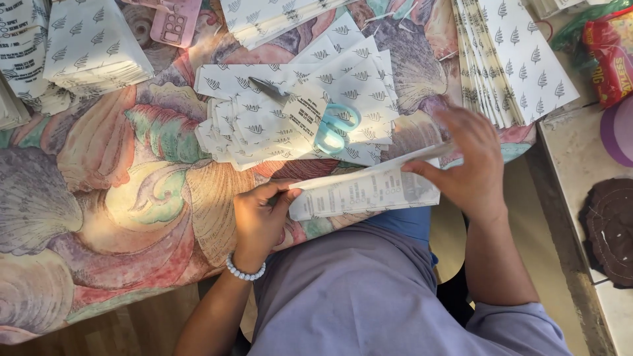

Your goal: The person is folding and cutting stacks of printed paper sheets into smaller sections using scissors.

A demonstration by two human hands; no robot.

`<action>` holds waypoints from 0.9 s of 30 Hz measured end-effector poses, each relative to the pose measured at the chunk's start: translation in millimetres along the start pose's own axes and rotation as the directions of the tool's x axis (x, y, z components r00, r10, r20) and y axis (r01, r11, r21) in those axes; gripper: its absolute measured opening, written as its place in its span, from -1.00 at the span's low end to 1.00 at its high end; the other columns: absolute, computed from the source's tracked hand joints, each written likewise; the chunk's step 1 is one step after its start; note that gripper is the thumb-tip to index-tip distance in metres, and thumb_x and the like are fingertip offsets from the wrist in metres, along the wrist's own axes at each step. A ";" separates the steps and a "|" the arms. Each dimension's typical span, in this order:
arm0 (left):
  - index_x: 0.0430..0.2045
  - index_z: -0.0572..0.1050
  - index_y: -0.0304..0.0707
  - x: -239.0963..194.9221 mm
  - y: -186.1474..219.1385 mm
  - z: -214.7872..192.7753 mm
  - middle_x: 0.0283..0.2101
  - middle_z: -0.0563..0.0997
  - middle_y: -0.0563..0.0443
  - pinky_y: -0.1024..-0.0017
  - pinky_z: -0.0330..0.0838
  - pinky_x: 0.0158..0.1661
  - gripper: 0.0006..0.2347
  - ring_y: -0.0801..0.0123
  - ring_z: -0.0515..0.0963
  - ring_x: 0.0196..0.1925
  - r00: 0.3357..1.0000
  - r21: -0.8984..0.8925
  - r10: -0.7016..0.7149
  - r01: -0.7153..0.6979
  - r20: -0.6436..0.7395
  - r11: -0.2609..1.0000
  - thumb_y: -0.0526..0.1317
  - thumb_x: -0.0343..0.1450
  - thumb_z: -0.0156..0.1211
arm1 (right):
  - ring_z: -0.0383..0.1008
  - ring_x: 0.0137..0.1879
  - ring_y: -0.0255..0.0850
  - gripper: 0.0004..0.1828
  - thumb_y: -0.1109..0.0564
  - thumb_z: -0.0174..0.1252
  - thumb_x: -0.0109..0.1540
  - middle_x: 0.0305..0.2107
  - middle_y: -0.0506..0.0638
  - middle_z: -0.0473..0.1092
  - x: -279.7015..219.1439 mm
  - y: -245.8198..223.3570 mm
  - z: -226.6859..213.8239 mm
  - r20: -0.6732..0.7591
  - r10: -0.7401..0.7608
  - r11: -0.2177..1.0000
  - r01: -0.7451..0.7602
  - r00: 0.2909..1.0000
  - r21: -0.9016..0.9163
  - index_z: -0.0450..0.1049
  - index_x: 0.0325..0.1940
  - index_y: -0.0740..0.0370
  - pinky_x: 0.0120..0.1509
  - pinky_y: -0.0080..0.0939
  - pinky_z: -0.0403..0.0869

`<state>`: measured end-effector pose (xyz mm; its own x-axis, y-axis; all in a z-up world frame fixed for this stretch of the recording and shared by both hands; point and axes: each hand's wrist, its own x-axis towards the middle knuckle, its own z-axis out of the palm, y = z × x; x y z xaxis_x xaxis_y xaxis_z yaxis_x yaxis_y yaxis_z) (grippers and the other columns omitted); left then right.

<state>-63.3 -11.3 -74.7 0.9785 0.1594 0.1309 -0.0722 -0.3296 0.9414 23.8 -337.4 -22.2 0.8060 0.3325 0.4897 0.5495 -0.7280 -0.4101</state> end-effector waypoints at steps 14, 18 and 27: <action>-0.55 0.66 -0.37 -1.2 -13.7 4.9 -0.63 0.63 -0.08 0.53 0.53 -0.43 -0.81 0.49 0.61 -0.49 0.988 -0.109 -0.123 0.112 -0.093 0.988 -0.33 0.16 0.64 | 0.53 -0.02 -0.17 -0.34 0.29 0.56 -0.03 -0.24 0.23 0.54 -40.0 67.8 16.3 0.200 0.408 0.717 -0.448 0.891 0.535 0.54 0.13 0.47 0.12 -0.16 0.54; -0.53 0.72 -0.22 4.7 -12.0 -4.5 -0.57 0.65 -0.01 0.54 0.52 -0.35 -0.89 0.42 0.65 -0.48 0.999 -0.082 -0.029 0.028 -0.015 0.996 -0.29 0.22 0.59 | 0.62 0.00 0.12 -0.71 0.33 0.62 0.02 -0.35 0.22 0.53 -43.2 70.5 28.2 0.093 0.296 0.825 -0.303 0.951 0.478 0.60 -0.33 0.36 0.27 0.10 0.52; -0.21 0.67 -0.23 -7.7 -12.1 -36.4 -0.13 0.52 -0.04 0.29 0.48 -0.16 -0.64 0.15 0.46 -0.14 0.894 0.259 0.396 -0.441 0.210 0.859 -0.68 0.36 0.04 | 0.46 -0.11 0.16 -0.84 0.35 0.16 0.49 -0.20 0.50 0.40 -135.0 208.7 -84.2 -0.088 0.175 0.898 -0.122 0.981 0.422 0.34 -0.08 0.56 -0.02 -0.03 0.38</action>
<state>-76.9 25.4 -75.7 0.8868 -0.1829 0.4244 -0.4436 -0.5944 0.6707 11.1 -584.6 -109.2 0.8670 0.1457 0.4765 0.4880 -0.4415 -0.7529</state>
